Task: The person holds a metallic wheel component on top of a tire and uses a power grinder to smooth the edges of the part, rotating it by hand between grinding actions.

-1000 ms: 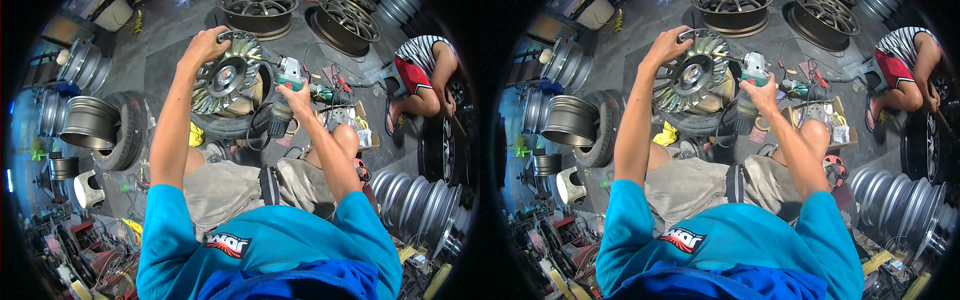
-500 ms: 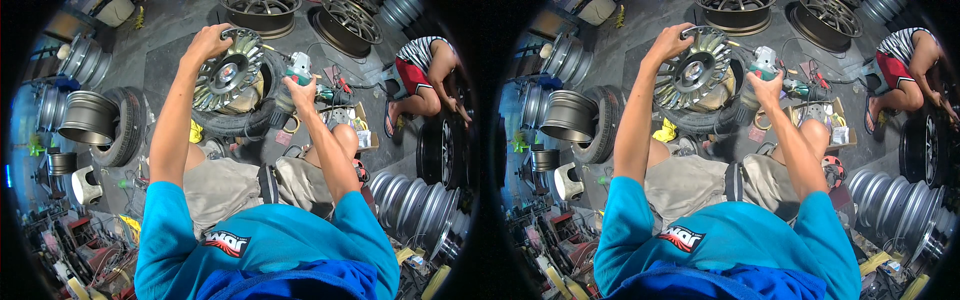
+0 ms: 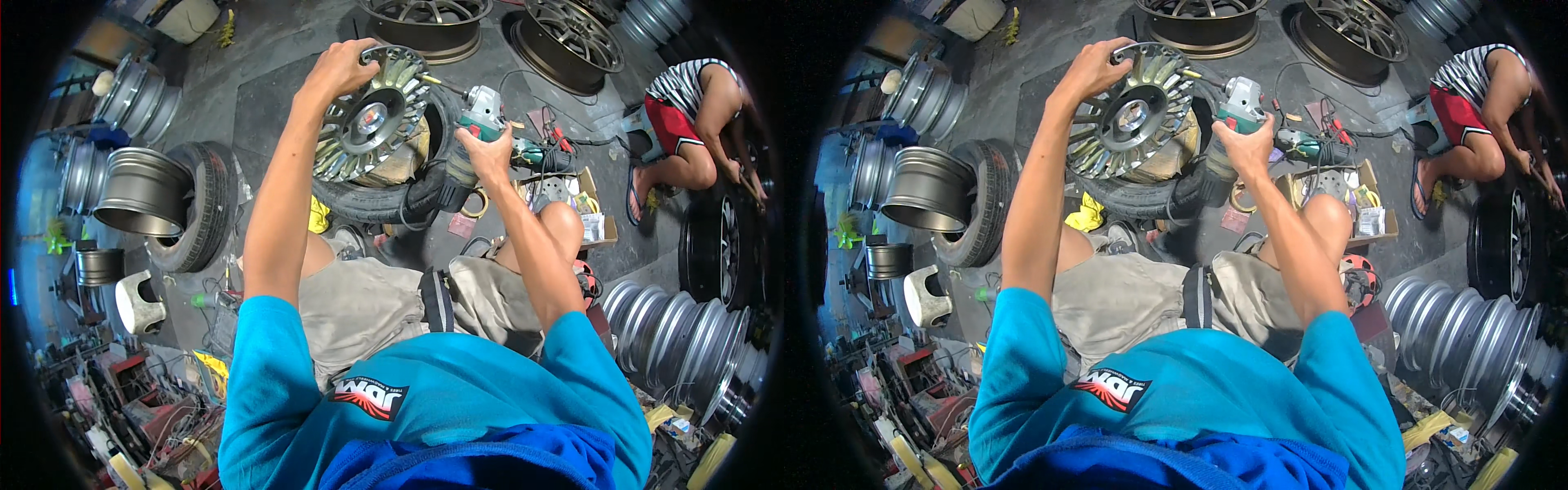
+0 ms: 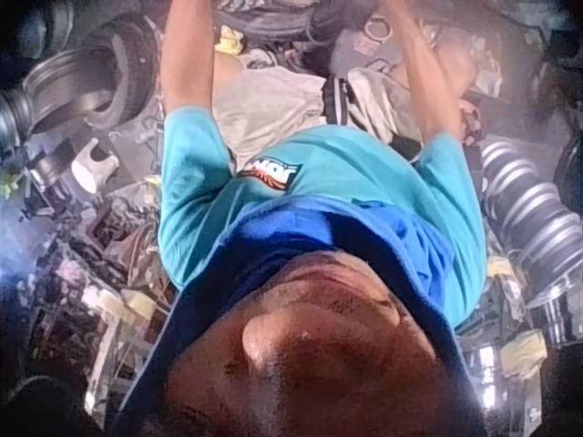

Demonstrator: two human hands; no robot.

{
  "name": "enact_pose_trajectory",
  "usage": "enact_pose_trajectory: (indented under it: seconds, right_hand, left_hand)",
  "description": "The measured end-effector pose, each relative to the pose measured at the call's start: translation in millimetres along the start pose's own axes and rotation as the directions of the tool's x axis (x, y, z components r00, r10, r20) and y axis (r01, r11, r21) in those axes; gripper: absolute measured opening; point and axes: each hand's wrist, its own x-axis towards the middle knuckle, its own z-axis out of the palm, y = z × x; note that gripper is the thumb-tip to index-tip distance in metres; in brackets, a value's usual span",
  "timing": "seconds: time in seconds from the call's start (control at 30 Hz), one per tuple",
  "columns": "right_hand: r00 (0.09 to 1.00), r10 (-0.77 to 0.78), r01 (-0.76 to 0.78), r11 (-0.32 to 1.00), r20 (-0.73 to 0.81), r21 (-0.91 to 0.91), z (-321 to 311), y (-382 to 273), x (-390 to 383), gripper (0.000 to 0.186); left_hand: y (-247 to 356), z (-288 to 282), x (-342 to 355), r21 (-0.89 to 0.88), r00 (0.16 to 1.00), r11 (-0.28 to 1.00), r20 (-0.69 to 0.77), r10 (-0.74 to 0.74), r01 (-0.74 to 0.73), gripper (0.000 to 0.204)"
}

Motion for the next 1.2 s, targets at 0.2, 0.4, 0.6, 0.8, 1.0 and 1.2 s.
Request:
enact_pose_trajectory:
  seconds: [0.2,0.4,0.6,0.8,1.0,1.2]
  right_hand:
    - [0.997,-0.013,0.016,0.999,-0.076,0.033,4,17,8,0.111]
    - [0.968,0.124,-0.162,0.972,0.219,0.167,3,24,-10,0.092]
    - [0.978,0.106,-0.155,0.947,0.182,0.281,4,12,-6,0.053]
    - [0.976,0.123,-0.154,0.973,0.178,0.171,8,17,-11,0.082]
    - [0.953,0.13,-0.226,0.906,0.274,0.357,13,37,15,0.038]
    - [0.887,0.245,-0.404,0.822,0.392,0.401,16,37,7,0.029]
  left_hand:
    - [2,0,4,-0.051,1.0,0.999,0.021,-0.007,0.008,0.046]
    - [2,-7,-3,-0.039,1.0,0.999,-0.003,-0.023,0.023,0.044]
    - [3,-14,-4,-0.081,0.996,0.994,0.058,-0.063,0.068,0.044]
    - [-10,-3,-3,-0.072,1.0,0.997,-0.003,0.017,-0.017,0.045]
    - [-10,-11,-5,-0.087,0.999,0.996,0.031,-0.02,0.022,0.045]
    - [-11,-14,-6,-0.092,0.998,0.994,0.022,-0.052,0.054,0.045]
